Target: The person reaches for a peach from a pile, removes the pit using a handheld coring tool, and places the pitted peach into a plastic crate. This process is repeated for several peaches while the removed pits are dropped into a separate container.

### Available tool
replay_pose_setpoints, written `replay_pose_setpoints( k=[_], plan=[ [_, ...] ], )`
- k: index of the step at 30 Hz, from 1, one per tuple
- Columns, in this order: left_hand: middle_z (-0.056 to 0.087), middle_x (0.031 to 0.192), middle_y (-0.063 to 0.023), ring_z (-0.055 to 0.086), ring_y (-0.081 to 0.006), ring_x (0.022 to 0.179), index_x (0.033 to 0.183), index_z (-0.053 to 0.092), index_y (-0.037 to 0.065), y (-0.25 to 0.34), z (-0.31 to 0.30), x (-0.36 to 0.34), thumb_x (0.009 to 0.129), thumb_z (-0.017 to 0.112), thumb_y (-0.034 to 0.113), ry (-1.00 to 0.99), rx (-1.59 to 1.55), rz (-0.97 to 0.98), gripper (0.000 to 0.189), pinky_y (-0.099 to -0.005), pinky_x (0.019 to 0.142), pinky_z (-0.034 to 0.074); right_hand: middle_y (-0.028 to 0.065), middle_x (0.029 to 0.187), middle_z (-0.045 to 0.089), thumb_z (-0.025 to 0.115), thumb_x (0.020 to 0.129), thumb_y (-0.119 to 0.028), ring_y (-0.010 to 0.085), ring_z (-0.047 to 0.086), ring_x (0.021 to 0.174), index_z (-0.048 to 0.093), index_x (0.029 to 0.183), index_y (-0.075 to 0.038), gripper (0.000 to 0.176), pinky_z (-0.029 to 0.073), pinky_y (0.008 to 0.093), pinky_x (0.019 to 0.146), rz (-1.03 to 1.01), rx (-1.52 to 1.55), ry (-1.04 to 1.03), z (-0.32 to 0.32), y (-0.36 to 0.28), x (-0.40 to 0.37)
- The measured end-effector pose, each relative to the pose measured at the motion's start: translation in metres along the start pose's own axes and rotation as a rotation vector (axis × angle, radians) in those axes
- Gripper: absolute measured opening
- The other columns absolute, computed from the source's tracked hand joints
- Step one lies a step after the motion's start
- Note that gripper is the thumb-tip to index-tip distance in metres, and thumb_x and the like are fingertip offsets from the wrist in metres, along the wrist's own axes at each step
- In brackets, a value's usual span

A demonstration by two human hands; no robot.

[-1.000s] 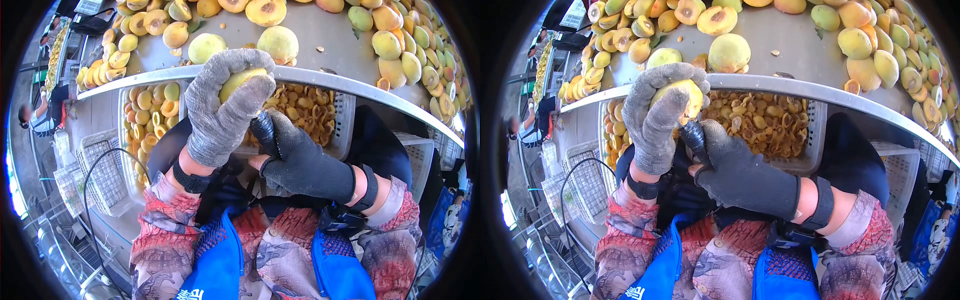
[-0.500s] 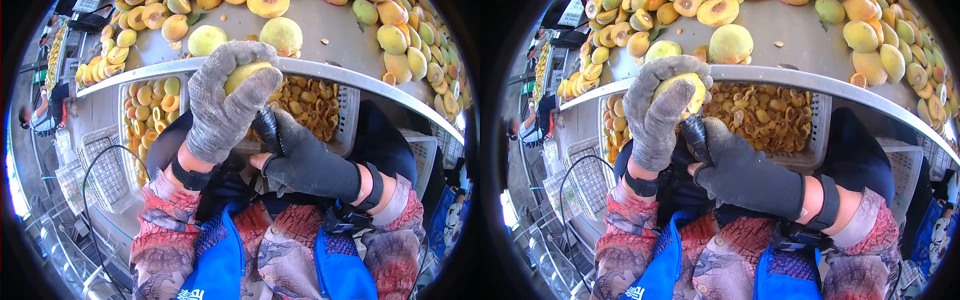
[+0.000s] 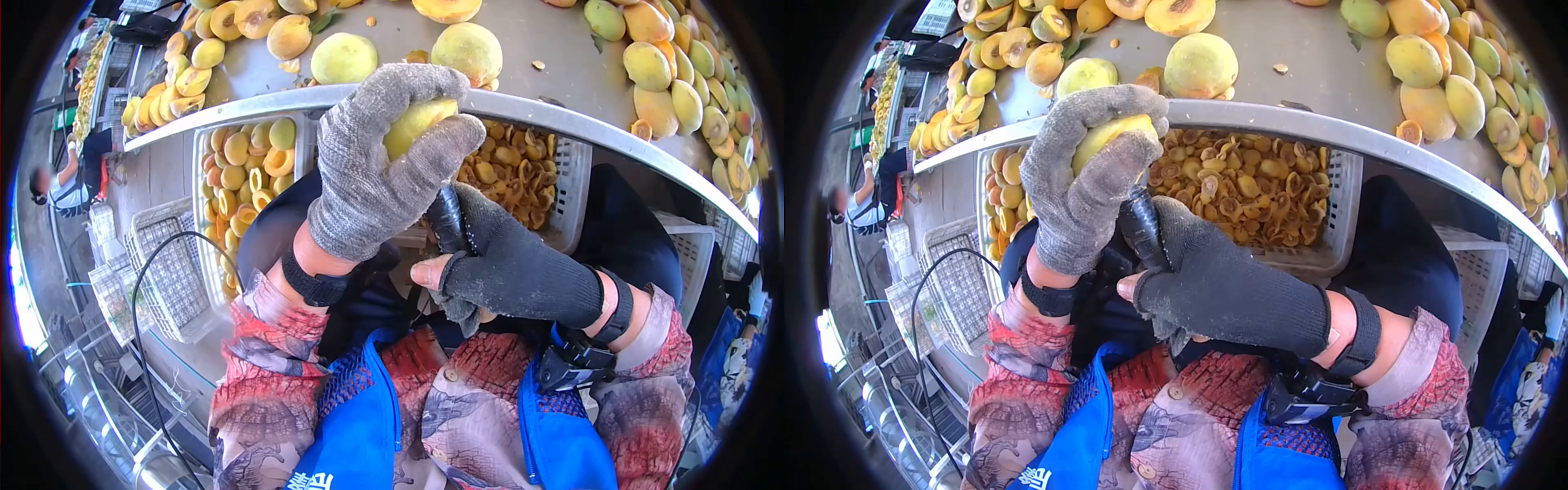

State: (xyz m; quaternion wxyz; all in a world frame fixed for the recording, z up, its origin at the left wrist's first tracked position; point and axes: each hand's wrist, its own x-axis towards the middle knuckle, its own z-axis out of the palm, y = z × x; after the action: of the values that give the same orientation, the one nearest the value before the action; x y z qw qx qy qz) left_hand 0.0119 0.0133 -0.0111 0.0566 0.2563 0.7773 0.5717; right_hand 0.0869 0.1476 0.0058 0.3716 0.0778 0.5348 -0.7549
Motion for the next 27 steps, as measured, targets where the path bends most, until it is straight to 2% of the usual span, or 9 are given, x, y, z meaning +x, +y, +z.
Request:
replay_pose_setpoints(
  k=[2, 8, 11, 13, 16, 22, 23, 25, 27],
  plan=[
    [0.063, 0.092, -0.0111, 0.061, -0.0143, 0.082, 0.098, 0.059, -0.001, -0.001, 0.000, 0.000, 0.082, 0.061, 0.017, 0.032, 0.009, 0.081, 0.025, -0.0273, 0.070, 0.051, 0.0059, 0.076, 0.055, 0.061, 0.080, -0.003, 0.0101, 0.055, 0.050, 0.030, 0.128, -0.002, 0.057, 0.045, 0.0242, 0.043, 0.075, 0.100, -0.048, 0.000, -0.002, 0.000],
    [0.063, 0.089, -0.0095, 0.060, -0.0141, 0.080, 0.097, 0.059, -0.001, 0.001, -0.007, 0.002, 0.080, 0.062, 0.020, -0.087, -0.092, -0.052, 0.026, -0.0273, 0.072, 0.051, 0.0051, 0.076, 0.055, 0.061, 0.080, -0.003, 0.0095, 0.054, 0.050, 0.030, 0.127, -0.001, 0.057, 0.045, 0.0242, 0.044, -0.055, -0.211, 0.100, 0.003, 0.017, 0.001],
    [0.063, 0.087, -0.0081, 0.060, -0.0138, 0.080, 0.095, 0.060, 0.000, 0.000, -0.011, 0.007, 0.078, 0.064, 0.021, -0.183, -0.190, -0.031, 0.027, -0.0274, 0.072, 0.050, 0.0049, 0.077, 0.055, 0.062, 0.079, -0.003, 0.0090, 0.054, 0.051, 0.032, 0.126, 0.000, 0.055, 0.045, 0.0243, 0.045, -0.013, -0.191, 0.102, 0.003, 0.009, -0.003],
    [0.063, 0.086, -0.0074, 0.060, -0.0141, 0.081, 0.093, 0.062, 0.001, 0.005, -0.015, 0.010, 0.075, 0.065, 0.023, -0.345, -0.264, -0.184, 0.028, -0.0273, 0.071, 0.050, 0.0050, 0.076, 0.055, 0.063, 0.078, -0.004, 0.0098, 0.054, 0.051, 0.032, 0.125, 0.000, 0.056, 0.044, 0.0243, 0.044, 0.141, -0.074, -0.015, 0.001, -0.005, -0.008],
    [0.063, 0.087, -0.0075, 0.059, -0.0149, 0.080, 0.091, 0.063, 0.002, 0.005, -0.017, 0.011, 0.073, 0.067, 0.024, -0.444, -0.221, -0.193, 0.029, -0.0275, 0.072, 0.049, 0.0045, 0.073, 0.055, 0.064, 0.079, -0.006, 0.0097, 0.054, 0.050, 0.032, 0.124, -0.001, 0.056, 0.044, 0.0238, 0.044, 0.187, 0.002, -0.060, 0.002, -0.006, -0.011],
    [0.064, 0.086, -0.0069, 0.060, -0.0154, 0.081, 0.090, 0.064, 0.002, 0.010, -0.014, 0.007, 0.071, 0.068, 0.020, -0.486, -0.524, -0.367, 0.027, -0.0289, 0.074, 0.049, 0.0034, 0.068, 0.055, 0.065, 0.079, -0.008, 0.0096, 0.053, 0.048, 0.032, 0.122, -0.002, 0.055, 0.042, 0.0228, 0.042, 0.285, 0.140, -0.149, -0.008, -0.007, -0.021],
    [0.064, 0.086, -0.0069, 0.060, -0.0154, 0.081, 0.090, 0.064, 0.002, 0.008, -0.013, 0.007, 0.071, 0.068, 0.020, -0.485, -0.527, -0.367, 0.027, -0.0289, 0.074, 0.049, 0.0033, 0.068, 0.055, 0.066, 0.079, -0.008, 0.0095, 0.053, 0.048, 0.033, 0.120, -0.002, 0.053, 0.042, 0.0226, 0.042, 0.296, 0.157, -0.174, -0.009, -0.008, -0.022],
    [0.064, 0.086, -0.0073, 0.060, -0.0162, 0.081, 0.091, 0.064, 0.001, 0.004, -0.011, 0.007, 0.070, 0.070, 0.017, -0.508, -0.374, -0.141, 0.027, -0.0295, 0.075, 0.049, 0.0032, 0.067, 0.054, 0.066, 0.079, -0.009, 0.0093, 0.053, 0.049, 0.035, 0.116, -0.002, 0.049, 0.042, 0.0224, 0.042, 0.301, 0.170, -0.209, -0.007, -0.008, -0.023],
    [0.064, 0.086, -0.0075, 0.060, -0.0166, 0.081, 0.091, 0.064, 0.001, 0.002, -0.010, 0.006, 0.070, 0.070, 0.017, -0.516, -0.375, -0.126, 0.027, -0.0296, 0.075, 0.048, 0.0030, 0.067, 0.054, 0.067, 0.078, -0.009, 0.0091, 0.053, 0.049, 0.038, 0.112, -0.001, 0.046, 0.042, 0.0221, 0.042, 0.303, 0.166, -0.215, -0.004, -0.008, -0.022]
  ],
)
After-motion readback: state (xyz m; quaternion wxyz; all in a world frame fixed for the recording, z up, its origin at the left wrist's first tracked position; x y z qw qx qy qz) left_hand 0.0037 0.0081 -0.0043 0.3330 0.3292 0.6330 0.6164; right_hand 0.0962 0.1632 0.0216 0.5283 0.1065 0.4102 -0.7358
